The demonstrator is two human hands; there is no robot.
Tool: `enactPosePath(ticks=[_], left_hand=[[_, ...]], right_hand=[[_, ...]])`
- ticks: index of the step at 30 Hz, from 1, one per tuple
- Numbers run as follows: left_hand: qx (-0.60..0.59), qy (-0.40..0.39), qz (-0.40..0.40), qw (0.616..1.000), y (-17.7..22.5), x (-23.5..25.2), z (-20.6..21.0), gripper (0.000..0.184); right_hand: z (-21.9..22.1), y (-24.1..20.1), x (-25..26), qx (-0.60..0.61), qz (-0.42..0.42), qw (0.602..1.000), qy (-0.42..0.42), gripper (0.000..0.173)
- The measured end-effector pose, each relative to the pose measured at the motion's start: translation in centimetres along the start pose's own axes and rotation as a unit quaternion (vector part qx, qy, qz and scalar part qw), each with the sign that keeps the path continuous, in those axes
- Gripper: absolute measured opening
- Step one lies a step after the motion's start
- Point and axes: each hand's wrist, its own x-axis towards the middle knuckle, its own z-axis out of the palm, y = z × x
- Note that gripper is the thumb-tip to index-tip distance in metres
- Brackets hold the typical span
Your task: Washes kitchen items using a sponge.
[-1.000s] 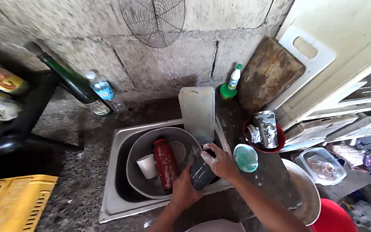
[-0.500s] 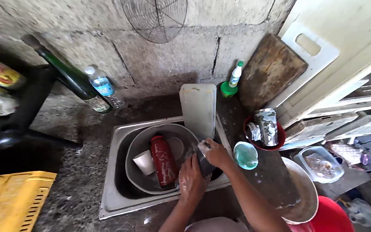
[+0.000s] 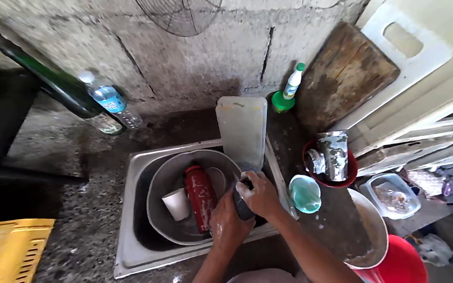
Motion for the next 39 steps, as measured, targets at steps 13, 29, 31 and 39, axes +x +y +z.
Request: enactPosePath(ticks=[13,29,31,39], left_hand=[[-0.08,-0.103,-0.002,0.991,-1.8,1.4,-1.1,0.092],[-0.326,-0.243,0.032,0.913,-3.5,0.6,-2.8,0.1],[-0.328,-0.207,0.023,0.921,-3.3,0.0,-2.5,0.1],[-0.151,-0.05,0.024,0.987,-0.2,-3.3,-0.2,0.092]], right_hand=[[2.3,2.2,0.2,0.05,-0.197,0.97,0.137,0.026],[-3.3,3.1,-2.1,0.132,-0.206,0.966,-0.078,0.036],[-3.7,2.7,-3.7,0.074,-0.165,0.982,-0.063,0.052],[-0.9,1.6,-6.3,-0.136,-0.091,0.985,0.059,0.056]])
